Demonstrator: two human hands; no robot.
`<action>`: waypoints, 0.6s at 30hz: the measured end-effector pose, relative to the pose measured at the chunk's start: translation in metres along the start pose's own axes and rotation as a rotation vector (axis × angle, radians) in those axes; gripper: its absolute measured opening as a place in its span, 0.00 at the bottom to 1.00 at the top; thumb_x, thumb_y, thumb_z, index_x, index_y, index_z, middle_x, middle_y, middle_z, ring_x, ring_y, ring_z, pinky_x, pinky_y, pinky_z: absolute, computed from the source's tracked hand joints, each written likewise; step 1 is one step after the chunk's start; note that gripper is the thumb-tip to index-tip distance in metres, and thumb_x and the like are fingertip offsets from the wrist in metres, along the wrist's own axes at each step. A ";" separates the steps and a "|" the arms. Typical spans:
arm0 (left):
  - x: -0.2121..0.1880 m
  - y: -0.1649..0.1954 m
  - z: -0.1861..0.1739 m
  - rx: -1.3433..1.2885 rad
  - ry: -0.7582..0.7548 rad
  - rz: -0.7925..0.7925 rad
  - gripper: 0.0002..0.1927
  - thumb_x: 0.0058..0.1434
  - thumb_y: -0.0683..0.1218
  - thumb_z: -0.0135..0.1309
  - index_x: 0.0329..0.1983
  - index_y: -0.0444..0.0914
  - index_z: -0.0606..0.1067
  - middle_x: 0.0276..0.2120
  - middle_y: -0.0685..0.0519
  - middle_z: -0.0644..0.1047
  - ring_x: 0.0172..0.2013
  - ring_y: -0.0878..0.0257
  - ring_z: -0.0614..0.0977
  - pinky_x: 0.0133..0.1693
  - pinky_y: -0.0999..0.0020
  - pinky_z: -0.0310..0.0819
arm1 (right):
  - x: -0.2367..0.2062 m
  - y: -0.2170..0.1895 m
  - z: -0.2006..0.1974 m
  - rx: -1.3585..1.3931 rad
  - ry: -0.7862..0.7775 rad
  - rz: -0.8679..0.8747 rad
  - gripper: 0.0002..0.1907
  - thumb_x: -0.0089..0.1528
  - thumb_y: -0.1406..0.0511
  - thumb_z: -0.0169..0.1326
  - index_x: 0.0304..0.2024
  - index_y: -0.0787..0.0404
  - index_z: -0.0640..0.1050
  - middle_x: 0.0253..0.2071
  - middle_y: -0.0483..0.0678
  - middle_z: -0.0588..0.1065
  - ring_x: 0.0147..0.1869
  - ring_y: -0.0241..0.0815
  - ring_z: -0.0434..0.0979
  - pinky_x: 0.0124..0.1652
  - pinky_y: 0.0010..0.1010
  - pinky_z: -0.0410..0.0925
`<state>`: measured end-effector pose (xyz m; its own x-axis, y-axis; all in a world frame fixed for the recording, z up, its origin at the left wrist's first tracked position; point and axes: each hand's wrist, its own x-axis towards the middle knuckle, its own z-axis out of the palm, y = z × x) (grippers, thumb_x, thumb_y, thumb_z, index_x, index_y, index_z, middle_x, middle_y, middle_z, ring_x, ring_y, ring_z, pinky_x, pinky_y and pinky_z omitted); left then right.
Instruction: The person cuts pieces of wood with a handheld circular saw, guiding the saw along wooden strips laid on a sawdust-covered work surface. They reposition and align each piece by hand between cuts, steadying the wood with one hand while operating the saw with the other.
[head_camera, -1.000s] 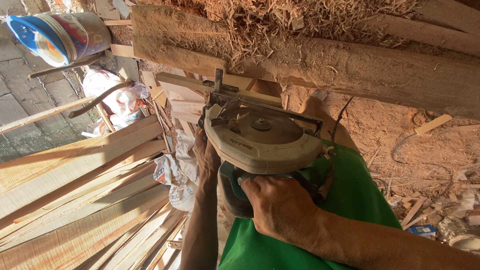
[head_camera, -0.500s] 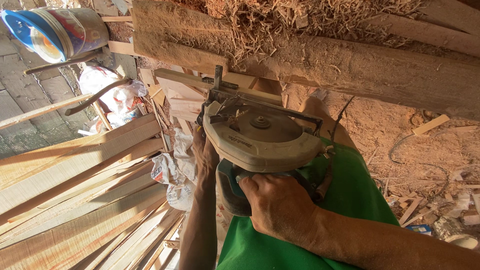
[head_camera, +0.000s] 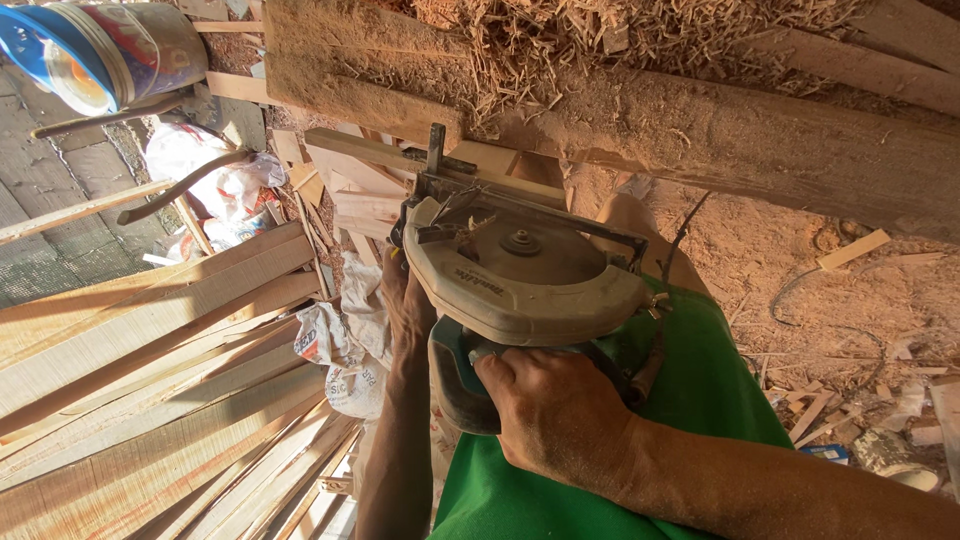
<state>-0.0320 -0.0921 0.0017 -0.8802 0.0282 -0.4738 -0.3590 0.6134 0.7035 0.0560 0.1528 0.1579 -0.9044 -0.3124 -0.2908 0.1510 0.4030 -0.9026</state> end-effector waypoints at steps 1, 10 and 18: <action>0.000 0.000 0.000 -0.011 -0.004 0.011 0.24 0.67 0.56 0.49 0.57 0.34 0.71 0.43 0.46 0.81 0.43 0.60 0.80 0.47 0.65 0.75 | 0.000 0.000 0.001 -0.001 0.013 -0.009 0.23 0.48 0.71 0.60 0.46 0.71 0.75 0.29 0.54 0.76 0.34 0.51 0.82 0.34 0.42 0.75; 0.004 -0.001 -0.003 -0.120 -0.014 -0.013 0.24 0.67 0.56 0.51 0.57 0.34 0.71 0.44 0.47 0.80 0.42 0.62 0.79 0.47 0.66 0.75 | 0.006 -0.002 0.003 0.003 0.005 -0.004 0.21 0.49 0.72 0.59 0.45 0.71 0.75 0.29 0.55 0.76 0.34 0.51 0.82 0.34 0.41 0.75; 0.010 -0.006 -0.006 -0.123 -0.017 -0.008 0.24 0.68 0.55 0.53 0.58 0.33 0.72 0.45 0.49 0.79 0.44 0.64 0.78 0.48 0.69 0.75 | 0.010 -0.005 0.006 -0.006 0.008 -0.007 0.21 0.50 0.72 0.58 0.46 0.71 0.74 0.29 0.55 0.76 0.34 0.50 0.82 0.34 0.41 0.76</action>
<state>-0.0408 -0.1008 -0.0044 -0.8722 0.0375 -0.4878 -0.4025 0.5119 0.7589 0.0491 0.1425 0.1573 -0.9084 -0.3086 -0.2820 0.1422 0.4063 -0.9026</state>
